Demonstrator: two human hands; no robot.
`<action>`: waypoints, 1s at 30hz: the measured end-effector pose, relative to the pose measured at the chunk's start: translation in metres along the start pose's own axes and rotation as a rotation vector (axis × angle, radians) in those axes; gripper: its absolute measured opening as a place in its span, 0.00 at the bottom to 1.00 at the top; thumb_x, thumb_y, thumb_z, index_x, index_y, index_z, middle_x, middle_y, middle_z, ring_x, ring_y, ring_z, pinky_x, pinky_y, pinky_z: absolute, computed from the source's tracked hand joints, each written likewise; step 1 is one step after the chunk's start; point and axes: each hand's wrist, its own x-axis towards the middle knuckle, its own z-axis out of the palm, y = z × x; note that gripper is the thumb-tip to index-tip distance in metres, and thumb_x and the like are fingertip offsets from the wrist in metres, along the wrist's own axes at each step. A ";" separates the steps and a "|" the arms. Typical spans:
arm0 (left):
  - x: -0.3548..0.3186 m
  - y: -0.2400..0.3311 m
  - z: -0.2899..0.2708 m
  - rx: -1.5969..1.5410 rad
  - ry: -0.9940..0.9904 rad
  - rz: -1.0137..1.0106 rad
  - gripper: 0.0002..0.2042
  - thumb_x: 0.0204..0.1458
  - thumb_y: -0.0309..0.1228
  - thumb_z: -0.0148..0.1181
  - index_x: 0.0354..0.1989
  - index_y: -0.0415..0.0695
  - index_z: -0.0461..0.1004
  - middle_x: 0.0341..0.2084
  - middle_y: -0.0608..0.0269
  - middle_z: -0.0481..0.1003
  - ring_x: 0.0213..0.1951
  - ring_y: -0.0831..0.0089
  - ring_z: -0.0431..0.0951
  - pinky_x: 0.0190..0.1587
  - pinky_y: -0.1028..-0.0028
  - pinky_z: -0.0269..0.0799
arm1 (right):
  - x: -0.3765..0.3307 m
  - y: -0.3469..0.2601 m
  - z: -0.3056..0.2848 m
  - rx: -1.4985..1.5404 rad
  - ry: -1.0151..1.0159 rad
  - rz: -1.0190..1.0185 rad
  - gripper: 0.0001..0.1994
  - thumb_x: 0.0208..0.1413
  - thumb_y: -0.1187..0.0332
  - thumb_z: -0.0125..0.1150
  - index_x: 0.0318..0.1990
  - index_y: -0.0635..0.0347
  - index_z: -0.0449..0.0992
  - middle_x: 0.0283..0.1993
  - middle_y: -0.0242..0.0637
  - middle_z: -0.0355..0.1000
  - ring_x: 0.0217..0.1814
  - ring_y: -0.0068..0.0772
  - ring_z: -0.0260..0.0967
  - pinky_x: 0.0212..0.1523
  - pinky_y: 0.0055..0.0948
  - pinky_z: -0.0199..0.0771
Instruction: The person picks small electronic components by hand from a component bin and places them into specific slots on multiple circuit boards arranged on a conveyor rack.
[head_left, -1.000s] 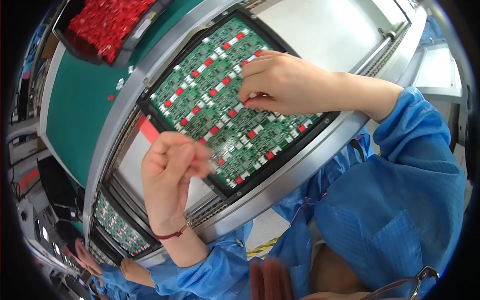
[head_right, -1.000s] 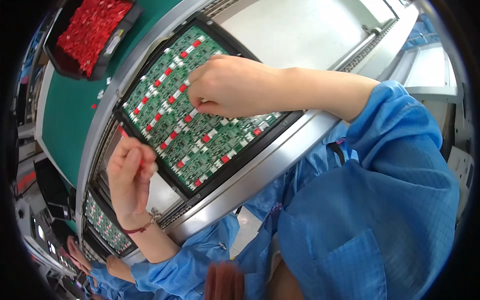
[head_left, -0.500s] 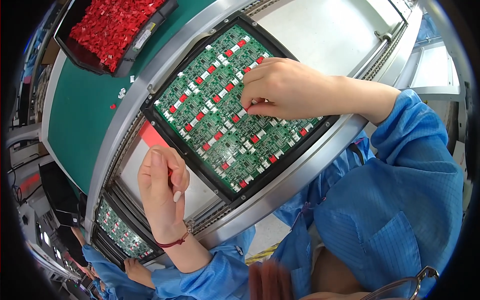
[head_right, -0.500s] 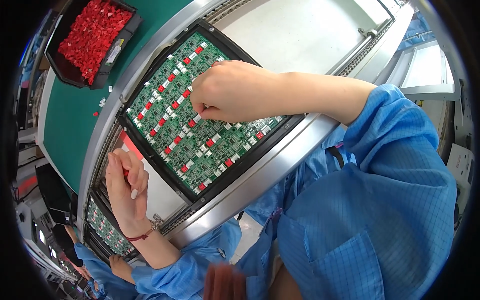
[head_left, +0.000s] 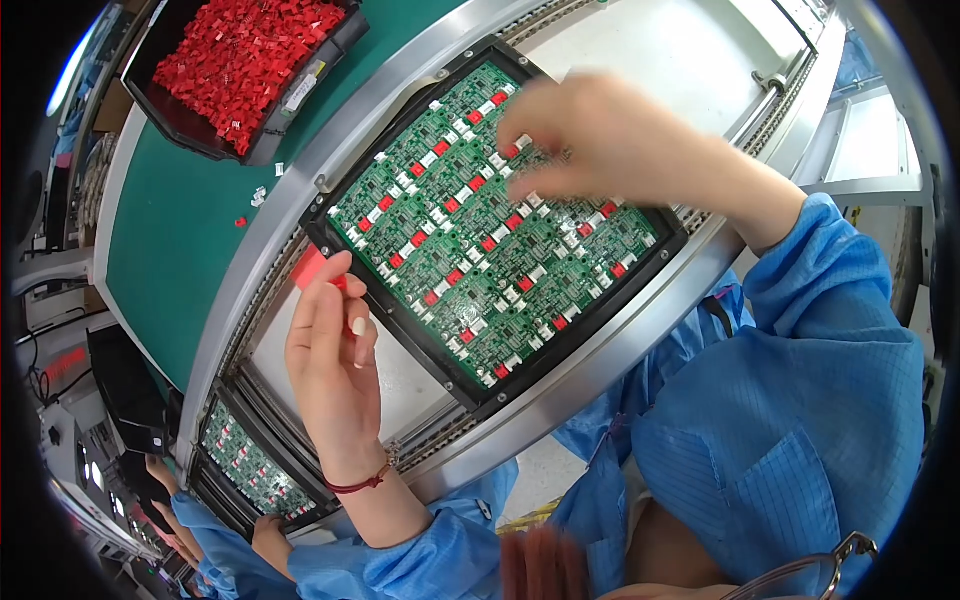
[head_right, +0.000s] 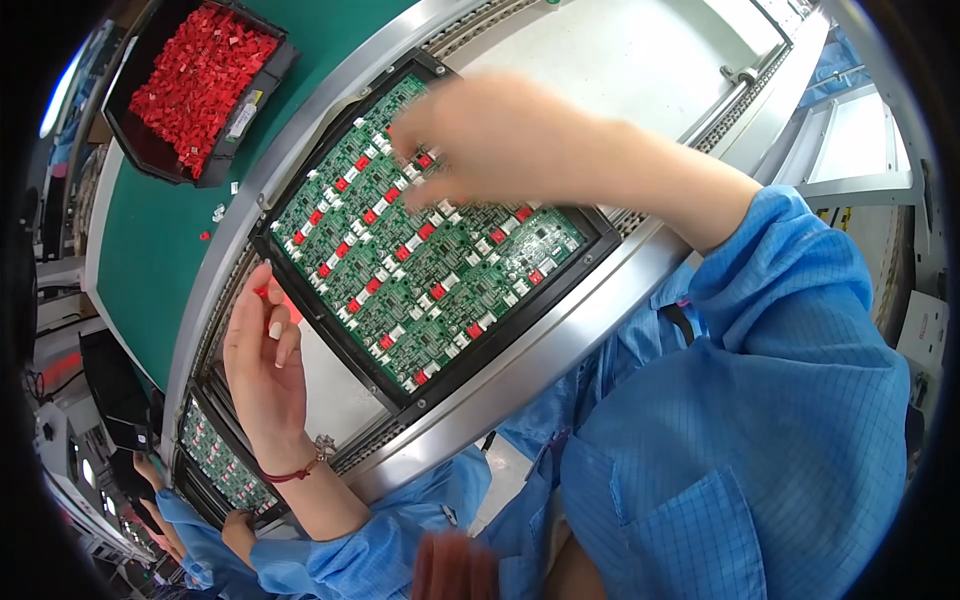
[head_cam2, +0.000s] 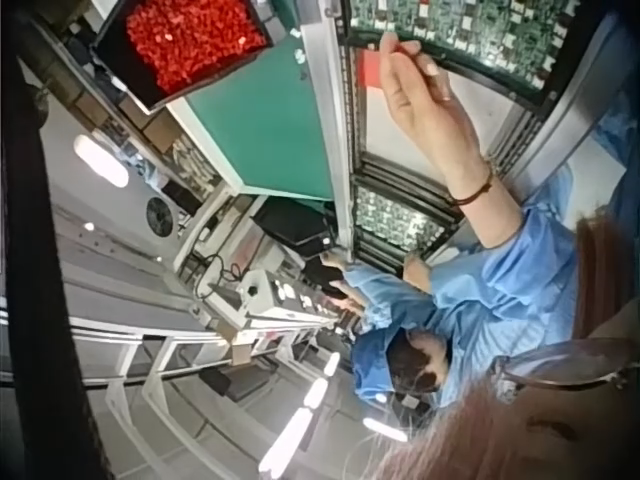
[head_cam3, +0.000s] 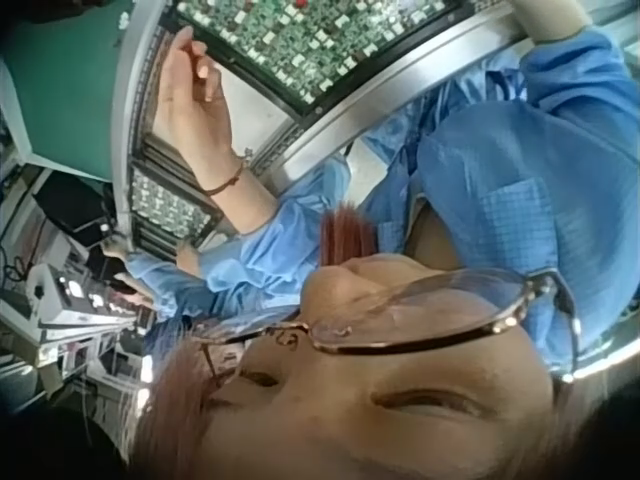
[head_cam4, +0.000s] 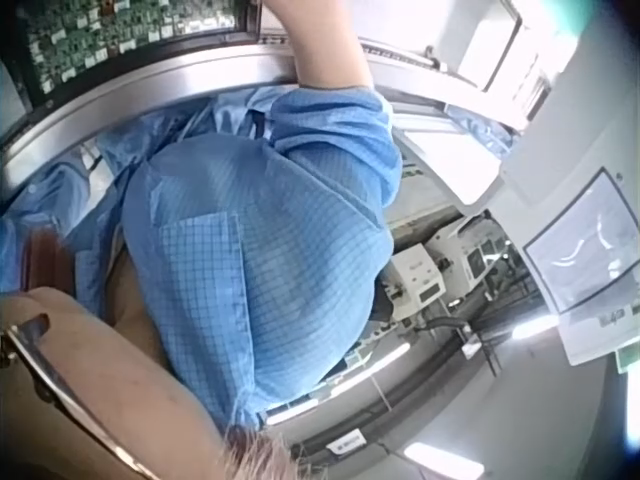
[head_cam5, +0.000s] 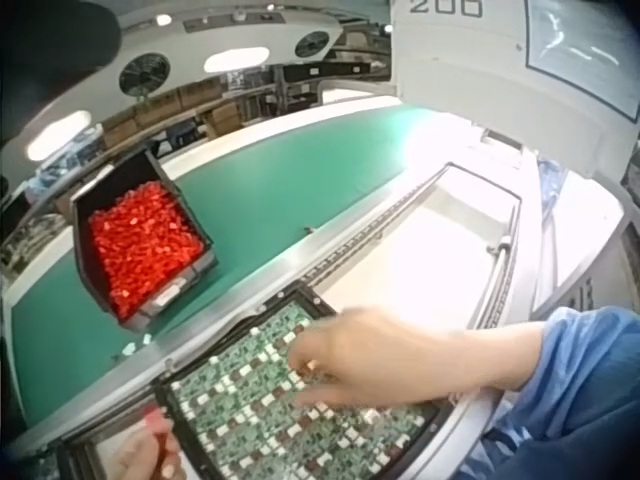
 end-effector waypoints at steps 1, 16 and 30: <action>-0.001 -0.001 -0.005 0.023 -0.036 0.017 0.15 0.57 0.28 0.45 0.50 0.32 0.64 0.37 0.60 0.71 0.26 0.88 0.61 0.21 0.89 0.53 | 0.006 0.006 -0.006 -0.138 0.067 0.127 0.18 0.46 0.53 0.60 0.31 0.62 0.74 0.23 0.40 0.69 0.26 0.39 0.69 0.31 0.34 0.68; -0.002 0.002 0.050 0.084 -0.126 -0.064 0.06 0.52 0.24 0.52 0.38 0.38 0.69 0.26 0.58 0.75 0.16 0.88 0.60 0.17 0.87 0.51 | -0.002 0.042 0.008 0.253 -0.263 0.356 0.22 0.54 0.50 0.50 0.37 0.64 0.71 0.28 0.45 0.69 0.28 0.44 0.67 0.35 0.36 0.67; 0.005 -0.036 0.118 0.308 -0.333 -0.263 0.16 0.56 0.26 0.47 0.52 0.41 0.60 0.26 0.63 0.74 0.18 0.85 0.66 0.17 0.87 0.54 | -0.044 0.053 0.017 0.776 -0.004 -0.442 0.11 0.45 0.74 0.62 0.38 0.61 0.73 0.33 0.38 0.65 0.35 0.37 0.66 0.35 0.31 0.68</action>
